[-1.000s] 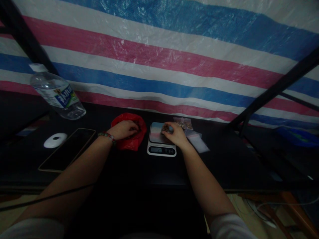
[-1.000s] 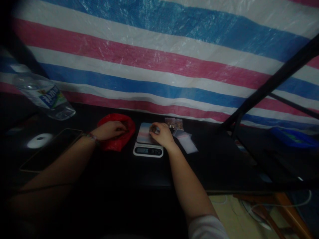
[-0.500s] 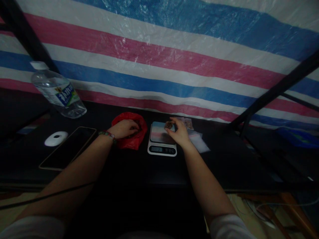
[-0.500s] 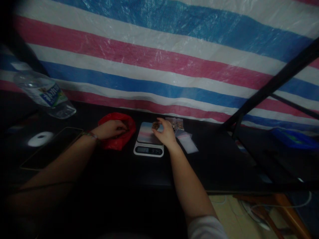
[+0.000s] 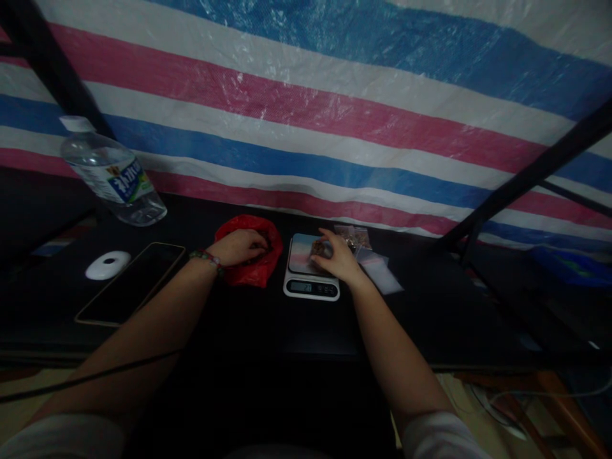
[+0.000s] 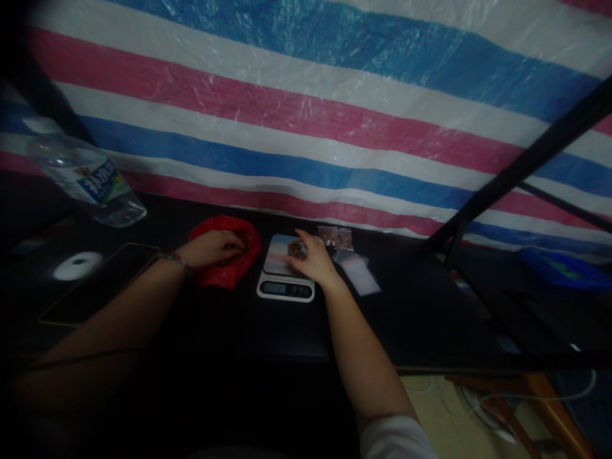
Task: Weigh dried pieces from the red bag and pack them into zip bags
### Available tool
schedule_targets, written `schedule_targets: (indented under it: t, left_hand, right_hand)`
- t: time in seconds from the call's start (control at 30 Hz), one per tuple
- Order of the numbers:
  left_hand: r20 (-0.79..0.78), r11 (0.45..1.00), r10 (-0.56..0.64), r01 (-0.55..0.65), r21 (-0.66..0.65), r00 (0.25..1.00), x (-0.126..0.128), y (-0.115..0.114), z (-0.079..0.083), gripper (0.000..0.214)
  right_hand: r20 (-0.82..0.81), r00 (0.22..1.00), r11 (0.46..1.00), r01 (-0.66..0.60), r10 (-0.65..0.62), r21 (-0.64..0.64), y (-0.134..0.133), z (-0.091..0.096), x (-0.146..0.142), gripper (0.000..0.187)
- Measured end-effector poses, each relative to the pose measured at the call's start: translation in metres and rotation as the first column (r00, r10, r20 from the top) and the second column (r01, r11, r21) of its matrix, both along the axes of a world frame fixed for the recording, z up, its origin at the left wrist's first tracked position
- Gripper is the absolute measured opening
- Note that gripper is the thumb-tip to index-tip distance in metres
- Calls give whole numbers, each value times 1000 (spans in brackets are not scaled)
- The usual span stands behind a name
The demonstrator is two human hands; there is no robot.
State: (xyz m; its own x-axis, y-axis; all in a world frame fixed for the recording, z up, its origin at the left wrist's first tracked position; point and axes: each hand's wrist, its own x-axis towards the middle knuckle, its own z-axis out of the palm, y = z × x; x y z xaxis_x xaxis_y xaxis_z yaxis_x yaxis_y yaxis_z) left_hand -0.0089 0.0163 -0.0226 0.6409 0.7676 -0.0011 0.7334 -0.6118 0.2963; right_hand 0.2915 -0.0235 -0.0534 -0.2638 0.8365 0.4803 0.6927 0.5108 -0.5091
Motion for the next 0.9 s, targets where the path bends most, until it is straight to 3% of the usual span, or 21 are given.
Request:
schedule_targets:
  t: [0.07,0.3,0.5,0.9]
  left_hand:
    - [2,1000,-2,2,7,1000,0,0,-1,30]
    - [15,998,22,-23,59,1000,-2,0,3,31]
    - [24,997,21,-22,67,999,-2,-4,10,35]
    - [-67,998,-26,22,-52,997,-2,-1,3,30]
  right_hand:
    - [-35,999,998,25,-23,50,-1,2,1,68]
    - [-269,955,950,194,-126,245,-4,10,6,34]
    - [-292,932,925,292,-217,245,4,4,13,33]
    - [-301,909,901,363,-288,236,9,-1,17,31]
